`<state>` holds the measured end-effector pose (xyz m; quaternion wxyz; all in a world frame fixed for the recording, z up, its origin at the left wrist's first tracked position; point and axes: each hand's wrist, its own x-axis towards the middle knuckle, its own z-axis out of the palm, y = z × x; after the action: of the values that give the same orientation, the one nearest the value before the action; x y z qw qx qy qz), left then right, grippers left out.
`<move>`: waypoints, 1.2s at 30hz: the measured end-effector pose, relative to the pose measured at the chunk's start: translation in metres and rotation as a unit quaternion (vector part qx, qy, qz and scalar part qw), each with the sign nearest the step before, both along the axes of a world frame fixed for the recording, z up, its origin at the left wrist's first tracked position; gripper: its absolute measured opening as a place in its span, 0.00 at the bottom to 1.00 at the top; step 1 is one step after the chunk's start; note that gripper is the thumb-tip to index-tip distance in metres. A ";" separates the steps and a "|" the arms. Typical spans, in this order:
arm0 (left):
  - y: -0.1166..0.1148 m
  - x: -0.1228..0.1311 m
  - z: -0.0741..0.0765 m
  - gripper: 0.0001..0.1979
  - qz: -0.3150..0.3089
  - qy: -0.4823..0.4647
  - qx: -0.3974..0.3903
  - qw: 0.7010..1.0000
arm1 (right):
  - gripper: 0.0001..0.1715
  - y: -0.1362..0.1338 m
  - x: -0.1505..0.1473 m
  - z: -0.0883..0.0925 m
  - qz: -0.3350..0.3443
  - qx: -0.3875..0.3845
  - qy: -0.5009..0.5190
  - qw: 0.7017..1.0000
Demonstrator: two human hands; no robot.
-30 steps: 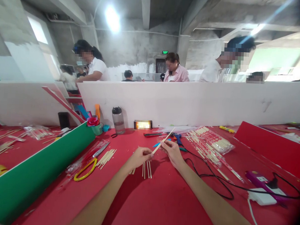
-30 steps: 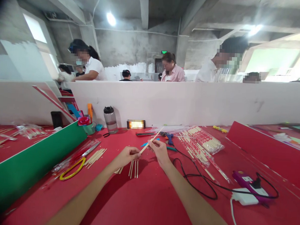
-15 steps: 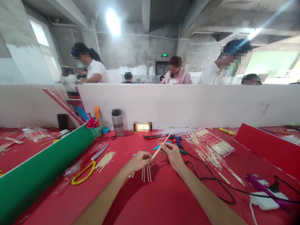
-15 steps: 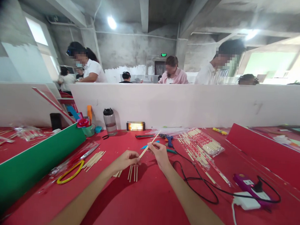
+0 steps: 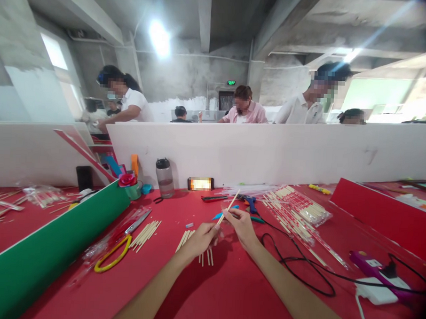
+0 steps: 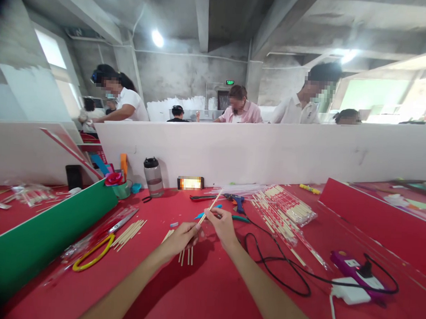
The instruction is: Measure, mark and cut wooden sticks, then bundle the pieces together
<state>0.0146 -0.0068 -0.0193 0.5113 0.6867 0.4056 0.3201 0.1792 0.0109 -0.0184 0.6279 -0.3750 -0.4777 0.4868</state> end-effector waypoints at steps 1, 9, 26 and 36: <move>0.001 0.000 0.000 0.30 -0.001 -0.003 0.000 1.000 | 0.20 0.001 0.001 0.001 -0.003 0.000 0.004 1.000; 0.001 -0.004 0.000 0.31 -0.023 0.003 -0.044 0.999 | 0.21 0.001 0.003 0.003 -0.001 -0.004 -0.001 1.000; -0.012 0.004 0.014 0.30 0.005 -0.089 -0.112 0.990 | 0.22 -0.006 -0.004 0.008 0.049 -0.004 -0.032 0.998; -0.015 -0.001 0.015 0.28 0.004 -0.106 -0.183 0.977 | 0.23 -0.010 -0.002 0.014 0.072 -0.021 -0.037 0.996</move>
<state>0.0140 -0.0222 -0.0038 0.6675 0.5419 0.4034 0.3132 0.1770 0.0011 -0.0048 0.5648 -0.3704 -0.5159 0.5269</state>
